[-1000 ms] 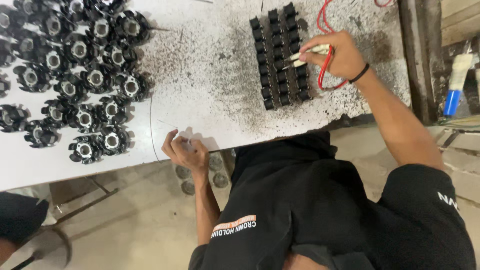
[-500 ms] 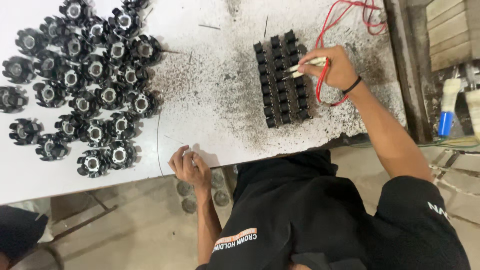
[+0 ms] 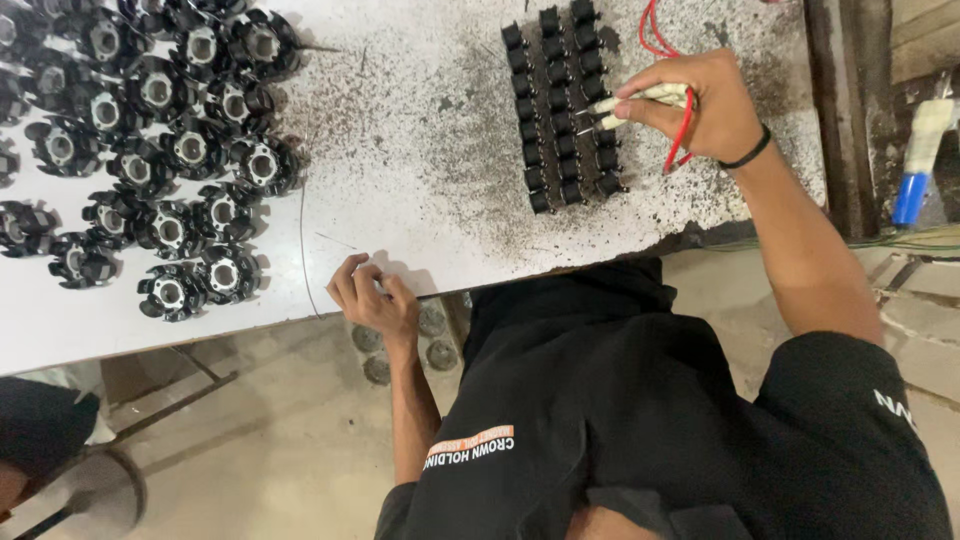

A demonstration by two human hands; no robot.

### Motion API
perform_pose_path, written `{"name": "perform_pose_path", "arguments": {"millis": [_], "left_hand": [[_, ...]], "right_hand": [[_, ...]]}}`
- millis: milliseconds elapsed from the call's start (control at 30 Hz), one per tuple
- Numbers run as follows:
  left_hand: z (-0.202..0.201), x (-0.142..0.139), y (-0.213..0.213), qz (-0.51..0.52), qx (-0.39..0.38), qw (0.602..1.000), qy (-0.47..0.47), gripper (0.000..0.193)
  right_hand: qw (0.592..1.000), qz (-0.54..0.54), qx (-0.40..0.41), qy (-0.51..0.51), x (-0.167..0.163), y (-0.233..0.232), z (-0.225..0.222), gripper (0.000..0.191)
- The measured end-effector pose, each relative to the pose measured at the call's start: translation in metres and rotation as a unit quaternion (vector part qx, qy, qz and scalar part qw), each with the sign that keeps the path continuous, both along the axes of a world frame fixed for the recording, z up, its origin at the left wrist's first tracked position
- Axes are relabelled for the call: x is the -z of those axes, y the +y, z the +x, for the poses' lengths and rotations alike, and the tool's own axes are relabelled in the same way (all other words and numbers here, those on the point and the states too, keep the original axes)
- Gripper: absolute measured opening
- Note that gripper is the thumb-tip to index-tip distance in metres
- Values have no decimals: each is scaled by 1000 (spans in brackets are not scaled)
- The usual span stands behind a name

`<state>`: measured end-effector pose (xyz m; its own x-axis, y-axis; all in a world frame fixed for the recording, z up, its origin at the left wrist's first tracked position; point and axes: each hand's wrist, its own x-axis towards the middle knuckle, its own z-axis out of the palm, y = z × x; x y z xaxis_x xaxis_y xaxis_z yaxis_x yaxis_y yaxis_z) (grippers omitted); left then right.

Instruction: The person solders small black plastic components arranged in rows on a workbench, touching each component with a soldering iron while steadying it by hand. The person then uses a probe with red leads on the components, and finally gathers and arranges many black impeller-like parts across the bench.

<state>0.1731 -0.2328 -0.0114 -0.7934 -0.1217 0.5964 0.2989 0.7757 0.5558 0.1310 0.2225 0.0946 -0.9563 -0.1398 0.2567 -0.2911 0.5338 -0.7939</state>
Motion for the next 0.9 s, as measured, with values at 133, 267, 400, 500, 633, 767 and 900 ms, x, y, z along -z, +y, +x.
{"name": "perform_pose_path", "arguments": {"millis": [133, 267, 400, 500, 633, 767, 900], "left_hand": [[1, 2, -1, 9, 4, 1000, -8, 4], [2, 0, -1, 19, 0, 1000, -14, 4], [-1, -5, 3, 5, -11, 1000, 12, 6], [-3, -9, 7, 5, -23, 999, 24, 12], [-2, -9, 7, 7, -26, 1000, 12, 12], [-3, -1, 2, -5, -13, 1000, 19, 9], [-3, 6, -3, -7, -6, 1000, 18, 8]], "right_hand": [[1000, 1, 6, -31, 9, -2, 15, 18], [998, -39, 13, -55, 21, -10, 12, 17], [997, -69, -17, -17, 26, -14, 10, 16], [999, -46, -18, -13, 27, -14, 10, 17], [999, -31, -10, -24, 22, -15, 7, 18], [999, 15, -10, -44, 8, -15, 9, 20], [1000, -11, -16, -14, -5, -13, 32, 18]]}}
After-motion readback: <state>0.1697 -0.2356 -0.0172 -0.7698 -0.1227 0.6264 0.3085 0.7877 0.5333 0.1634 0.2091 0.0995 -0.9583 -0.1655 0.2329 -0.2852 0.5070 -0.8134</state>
